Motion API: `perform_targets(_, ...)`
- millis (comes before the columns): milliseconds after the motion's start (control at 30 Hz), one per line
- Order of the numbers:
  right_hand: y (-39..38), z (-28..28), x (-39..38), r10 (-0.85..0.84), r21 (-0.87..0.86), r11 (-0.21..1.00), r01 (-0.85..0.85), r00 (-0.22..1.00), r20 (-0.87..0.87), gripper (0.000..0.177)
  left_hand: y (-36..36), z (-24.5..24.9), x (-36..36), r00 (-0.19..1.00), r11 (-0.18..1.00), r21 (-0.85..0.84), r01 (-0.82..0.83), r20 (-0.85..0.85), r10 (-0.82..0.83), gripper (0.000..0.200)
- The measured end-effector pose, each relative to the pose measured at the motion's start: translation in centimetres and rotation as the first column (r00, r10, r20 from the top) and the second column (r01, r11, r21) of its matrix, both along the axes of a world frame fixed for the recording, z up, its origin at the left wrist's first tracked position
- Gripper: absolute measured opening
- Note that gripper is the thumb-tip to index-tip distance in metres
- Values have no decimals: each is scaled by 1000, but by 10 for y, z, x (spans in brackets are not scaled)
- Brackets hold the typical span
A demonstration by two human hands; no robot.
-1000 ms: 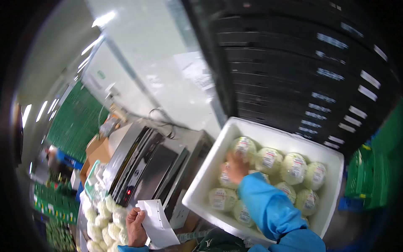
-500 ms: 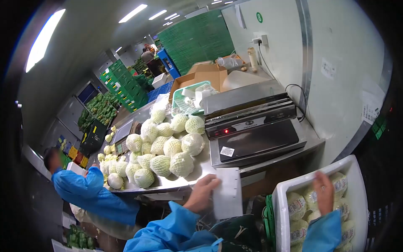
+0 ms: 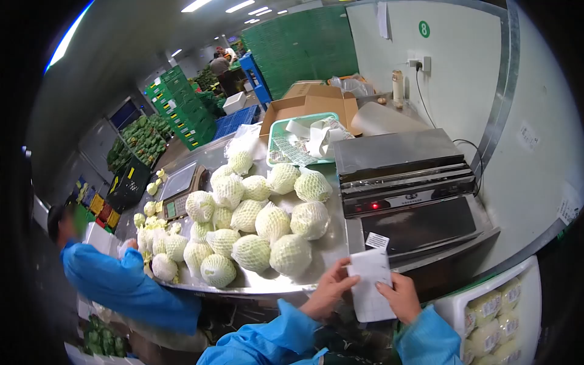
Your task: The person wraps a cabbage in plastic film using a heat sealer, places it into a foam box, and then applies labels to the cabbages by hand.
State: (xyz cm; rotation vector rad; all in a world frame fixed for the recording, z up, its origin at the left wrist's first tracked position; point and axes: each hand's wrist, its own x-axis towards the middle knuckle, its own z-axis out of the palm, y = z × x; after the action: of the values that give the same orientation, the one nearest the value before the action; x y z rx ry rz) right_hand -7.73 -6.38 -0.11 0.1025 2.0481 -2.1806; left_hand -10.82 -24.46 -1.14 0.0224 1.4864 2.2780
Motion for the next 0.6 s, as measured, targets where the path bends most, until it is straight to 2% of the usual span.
perform_targets(33, -21, -11, -18, 41, 109, 994, -33, 996, -73, 22, -27, -5, -12, 999, 997, -75, -27, 45, 30, 54)
perform_targets(100, -62, -27, -57, 99, 363, 929, -70, 993, -63, 24, -75, -18, -37, 974, 971, -153, -186, -161, 161, 59)
perform_targets(167, -95, -78, -90, 43, 509, 861, -17, 998, -38, 24, -122, -9, -52, 958, 907, -319, -274, -173, 229, 57)
perform_targets(200, -110, -98, -100, 11, 497, 868, -16, 1000, 12, 23, -149, -26, -58, 938, 873, -361, -327, -237, 253, 57)
perform_targets(233, -122, -117, -113, -48, 487, 873, 14, 997, 57, 23, -168, -26, -60, 933, 870, -346, -353, -205, 297, 53)
perform_targets(267, -135, -152, -124, -147, 551, 829, 101, 988, 40, 22, -181, -22, -61, 934, 865, -355, -355, -169, 314, 49)
perform_targets(300, -145, -155, -131, -198, 613, 786, 78, 972, 130, 23, -196, -30, -63, 937, 865, -359, -350, -152, 316, 44)
perform_targets(333, -155, -142, -133, -234, 647, 755, 102, 965, 120, 22, -202, -29, -65, 932, 854, -375, -362, -151, 329, 42)
perform_targets(367, -161, -150, -140, -215, 612, 784, 103, 970, 111, 22, -208, -30, -67, 941, 851, -403, -338, -135, 310, 40)
perform_targets(400, -167, -147, -142, -249, 649, 753, 105, 959, 134, 22, -206, -17, -63, 953, 864, -402, -303, -106, 285, 39)
perform_targets(433, -178, -191, -154, -329, 629, 748, 213, 942, 72, 21, -205, -7, -62, 960, 874, -398, -278, -78, 269, 37)
perform_targets(500, -179, -173, -152, -470, 615, 723, 315, 876, 104, 23, -207, -12, -68, 972, 878, -417, -234, -124, 201, 40)
perform_targets(567, -185, -173, -144, -481, 837, 511, 197, 872, 88, 32, -205, -15, -77, 981, 890, -420, -177, -148, 125, 41)
perform_targets(600, -188, -185, -138, -509, 840, 499, 214, 857, 84, 32, -202, -14, -82, 987, 891, -435, -132, -140, 78, 42)
